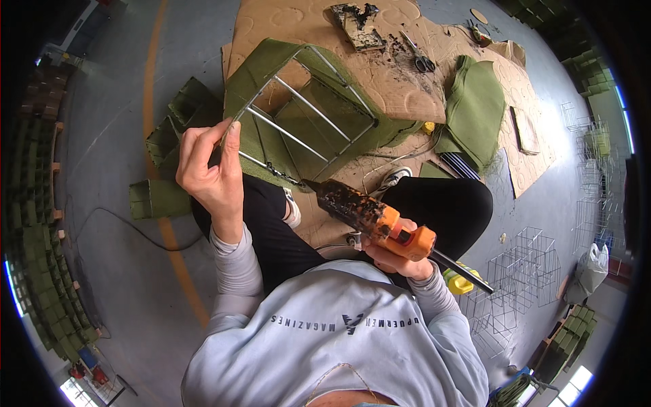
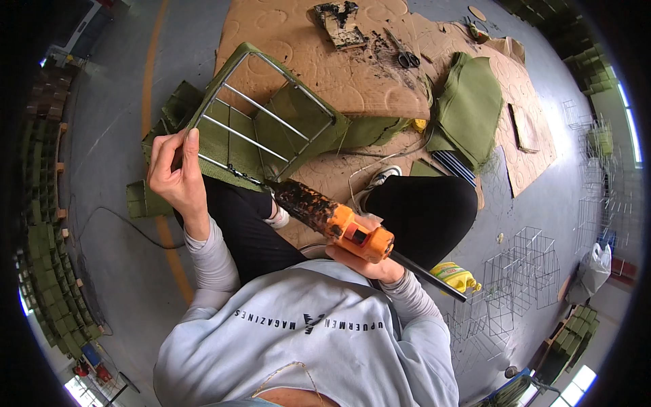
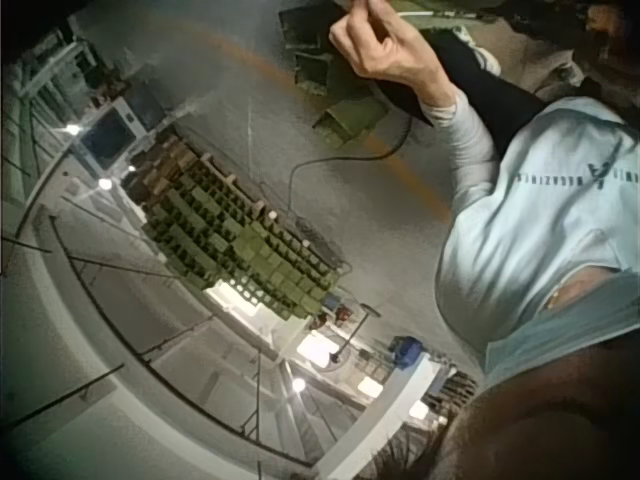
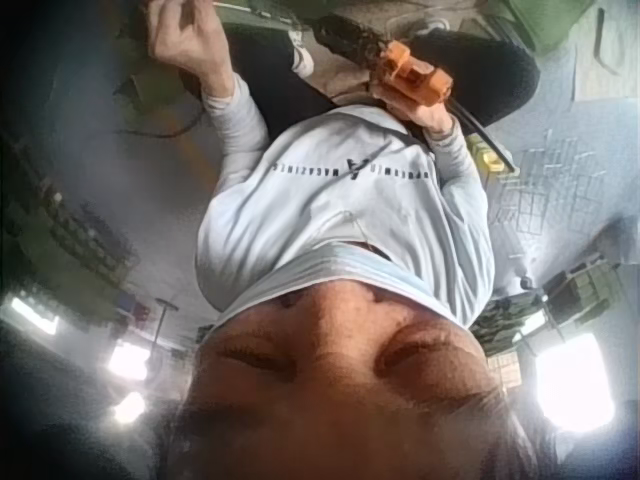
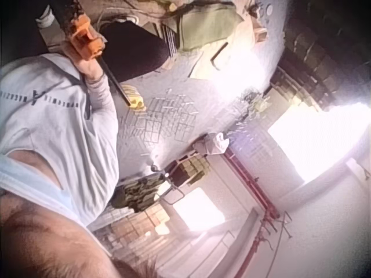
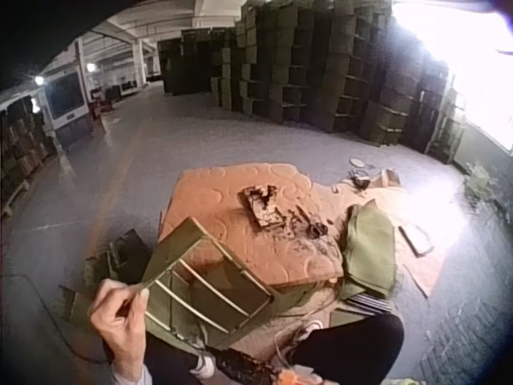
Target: Assembling fabric-covered wire boxes by gluing green fabric panels to a metal wire frame using a hot glue gun.
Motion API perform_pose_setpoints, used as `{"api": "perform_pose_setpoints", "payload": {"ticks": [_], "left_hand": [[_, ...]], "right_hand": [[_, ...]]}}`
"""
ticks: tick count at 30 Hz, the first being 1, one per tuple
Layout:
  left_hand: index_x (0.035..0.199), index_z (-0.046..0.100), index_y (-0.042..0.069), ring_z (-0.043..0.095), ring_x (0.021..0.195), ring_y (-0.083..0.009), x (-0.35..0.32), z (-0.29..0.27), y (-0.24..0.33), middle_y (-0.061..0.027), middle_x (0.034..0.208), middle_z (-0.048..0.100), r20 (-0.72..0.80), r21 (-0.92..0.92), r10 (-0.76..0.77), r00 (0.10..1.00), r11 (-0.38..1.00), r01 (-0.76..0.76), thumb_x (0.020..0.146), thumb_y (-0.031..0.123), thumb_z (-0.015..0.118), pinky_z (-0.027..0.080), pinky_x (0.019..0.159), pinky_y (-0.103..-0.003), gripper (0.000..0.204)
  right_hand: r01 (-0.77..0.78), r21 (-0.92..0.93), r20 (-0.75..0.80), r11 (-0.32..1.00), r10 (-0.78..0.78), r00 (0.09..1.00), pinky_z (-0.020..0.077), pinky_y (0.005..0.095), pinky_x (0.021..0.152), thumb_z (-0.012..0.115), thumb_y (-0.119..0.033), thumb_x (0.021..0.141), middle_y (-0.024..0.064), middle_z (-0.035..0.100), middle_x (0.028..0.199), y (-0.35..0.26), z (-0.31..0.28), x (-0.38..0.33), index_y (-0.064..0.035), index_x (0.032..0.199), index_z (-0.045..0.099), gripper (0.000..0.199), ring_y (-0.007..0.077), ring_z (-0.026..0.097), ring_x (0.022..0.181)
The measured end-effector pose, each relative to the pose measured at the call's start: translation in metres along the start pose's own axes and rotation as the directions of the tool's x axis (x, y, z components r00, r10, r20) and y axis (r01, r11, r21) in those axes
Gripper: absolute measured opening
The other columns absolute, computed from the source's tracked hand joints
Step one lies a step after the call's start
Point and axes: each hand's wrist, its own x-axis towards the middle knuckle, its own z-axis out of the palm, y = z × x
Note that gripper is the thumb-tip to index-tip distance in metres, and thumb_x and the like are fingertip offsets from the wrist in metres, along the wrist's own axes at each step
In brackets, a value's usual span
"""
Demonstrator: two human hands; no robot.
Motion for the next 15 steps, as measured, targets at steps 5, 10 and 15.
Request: {"api": "perform_pose_setpoints", "payload": {"ticks": [5,10,15], "left_hand": [[0.089,0.073,-0.002,0.057,0.069,-0.0168,0.0,0.001,0.003,-0.0057,0.075,0.061,0.002,0.005,-0.025,1.0,1.0,0.025,0.083,0.004,0.078,0.045,0.063,-0.029,0.01],[0.089,0.073,-0.002,0.057,0.069,-0.0174,0.0,0.003,0.005,-0.0057,0.075,0.061,0.002,-0.011,-0.009,1.0,1.0,0.009,0.082,0.003,0.078,0.046,0.063,-0.03,0.01],[0.088,0.073,-0.002,0.058,0.069,-0.0177,-0.001,0.002,0.005,-0.006,0.075,0.061,0.007,-0.008,-0.024,1.0,1.0,0.024,0.081,0.002,0.078,0.046,0.063,-0.03,0.01]], "right_hand": [[0.004,0.024,-0.015,1.0,-0.004,1.0,0.0396,0.0349,0.07,0.079,-0.018,0.076,0.0044,0.06,0.085,-0.002,-0.006,-0.001,-0.0095,0.098,0.064,0.028,0.0231,0.055,0.072],[0.074,-0.015,-0.065,0.997,-0.075,0.995,0.0407,0.0358,0.069,0.08,-0.017,0.075,0.007,0.06,0.084,-0.003,-0.009,-0.002,-0.0062,0.098,0.064,0.03,0.0248,0.055,0.073],[0.196,-0.211,-0.093,0.958,-0.219,0.971,0.042,0.0358,0.065,0.08,-0.017,0.075,0.0074,0.06,0.084,0.006,-0.01,-0.007,-0.0054,0.098,0.064,0.03,0.0253,0.055,0.07]]}}
